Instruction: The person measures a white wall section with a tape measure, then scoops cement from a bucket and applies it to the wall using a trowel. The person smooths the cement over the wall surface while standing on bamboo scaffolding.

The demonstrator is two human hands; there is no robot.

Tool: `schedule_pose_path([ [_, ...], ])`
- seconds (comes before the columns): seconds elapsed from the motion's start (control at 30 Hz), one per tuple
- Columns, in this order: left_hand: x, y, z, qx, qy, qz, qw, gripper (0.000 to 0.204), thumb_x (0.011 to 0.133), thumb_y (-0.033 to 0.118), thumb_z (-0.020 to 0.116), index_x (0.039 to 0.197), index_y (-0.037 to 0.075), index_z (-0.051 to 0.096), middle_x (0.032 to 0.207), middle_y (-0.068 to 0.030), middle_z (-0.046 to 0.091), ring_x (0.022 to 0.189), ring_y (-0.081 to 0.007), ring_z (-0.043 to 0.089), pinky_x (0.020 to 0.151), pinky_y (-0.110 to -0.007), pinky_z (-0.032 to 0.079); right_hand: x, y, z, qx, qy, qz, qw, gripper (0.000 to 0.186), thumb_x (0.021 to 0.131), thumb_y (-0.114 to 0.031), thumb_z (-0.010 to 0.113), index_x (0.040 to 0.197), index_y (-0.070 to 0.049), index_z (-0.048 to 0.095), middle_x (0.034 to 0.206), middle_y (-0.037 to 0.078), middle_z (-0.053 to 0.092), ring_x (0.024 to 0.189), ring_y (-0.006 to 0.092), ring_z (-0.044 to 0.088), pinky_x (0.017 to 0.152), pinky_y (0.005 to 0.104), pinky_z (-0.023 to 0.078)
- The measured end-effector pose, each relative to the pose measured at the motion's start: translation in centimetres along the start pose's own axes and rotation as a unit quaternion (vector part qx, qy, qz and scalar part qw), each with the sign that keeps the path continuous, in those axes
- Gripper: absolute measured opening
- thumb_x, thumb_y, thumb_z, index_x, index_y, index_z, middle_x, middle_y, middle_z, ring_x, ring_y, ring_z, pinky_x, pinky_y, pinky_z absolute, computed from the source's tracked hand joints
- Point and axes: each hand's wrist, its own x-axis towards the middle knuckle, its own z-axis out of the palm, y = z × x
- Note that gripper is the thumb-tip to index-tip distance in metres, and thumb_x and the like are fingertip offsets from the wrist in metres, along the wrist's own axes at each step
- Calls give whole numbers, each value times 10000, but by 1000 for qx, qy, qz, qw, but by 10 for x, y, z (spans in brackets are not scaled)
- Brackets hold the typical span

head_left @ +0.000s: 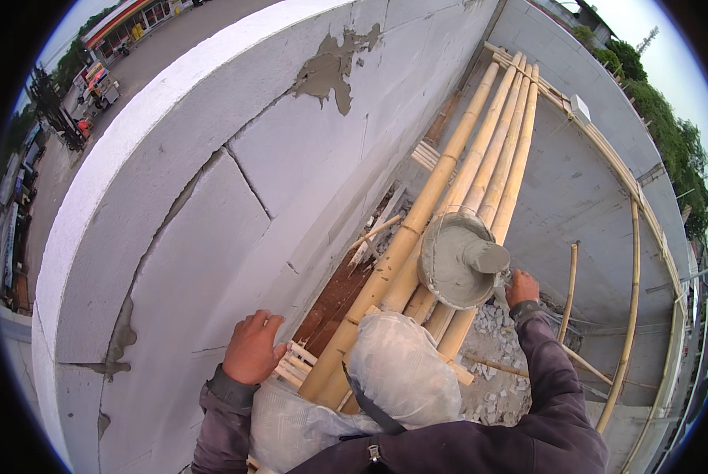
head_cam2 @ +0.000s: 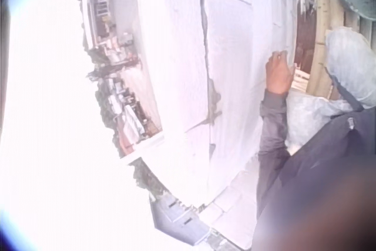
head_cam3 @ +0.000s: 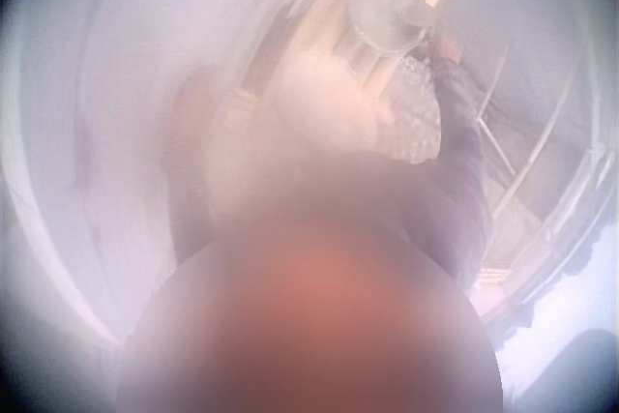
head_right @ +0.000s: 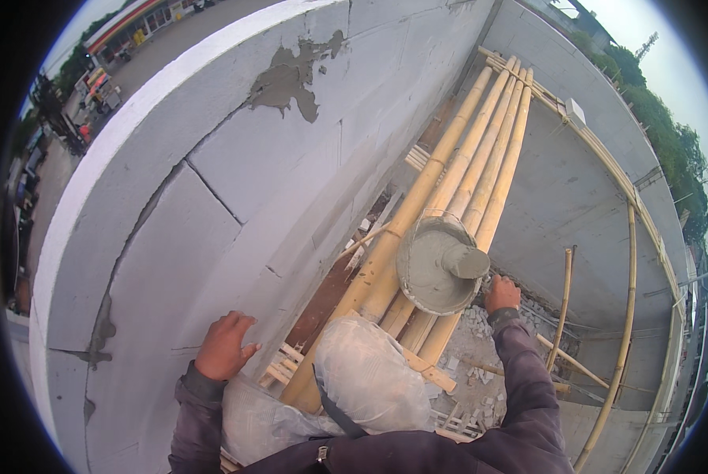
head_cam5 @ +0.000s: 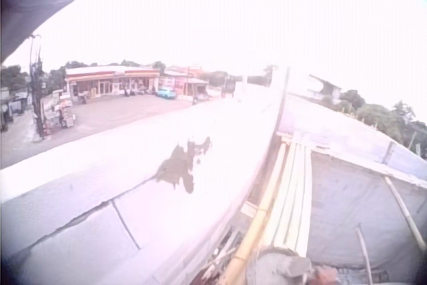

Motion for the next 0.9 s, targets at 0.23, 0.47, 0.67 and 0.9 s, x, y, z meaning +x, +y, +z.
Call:
schedule_pose_path([
  [0.23, 2, -3, 16, -27, -13, 14, 999, 456, 779, 124, 753, 1193, 24, 590, 1159, -174, 576, 1058, -396, 561, 914, -458, 458, -62, 4, 36, 278, 169, 54, 944, 352, 781, -144, 765, 1062, -8, 603, 819, 147, 619, 697, 325, 580, 658, 410, 467],
  [0.47, -15, -6, 14, -15, -8, 3, 1000, 451, 824, 190, 735, 1215, 29, 579, 1126, -171, 561, 1045, -376, 557, 901, -467, 443, -47, -48, -18, 458, 157, 21, 875, 465, 825, -153, 734, 1246, -1, 607, 871, 99, 656, 692, 192, 528, 673, 334, 449],
  [0.67, -26, -5, 22, -6, 4, -23, 1000, 405, 850, 237, 713, 1188, 62, 575, 1102, -161, 553, 1024, -368, 559, 891, -466, 442, 22, -108, -144, 515, 111, -170, 833, 311, 840, -200, 734, 995, 47, 627, 706, 46, 523, 698, 121, 447, 629, 320, 411],
  [0.9, -38, 4, 20, -15, -4, -57, 998, 444, 828, 203, 738, 1211, 41, 584, 1117, -171, 582, 1003, -390, 580, 864, -465, 477, 146, -193, -336, 419, -78, -473, 771, 350, 854, -338, 742, 877, 1, 659, 717, -11, 531, 659, 74, 512, 592, 249, 408],
])
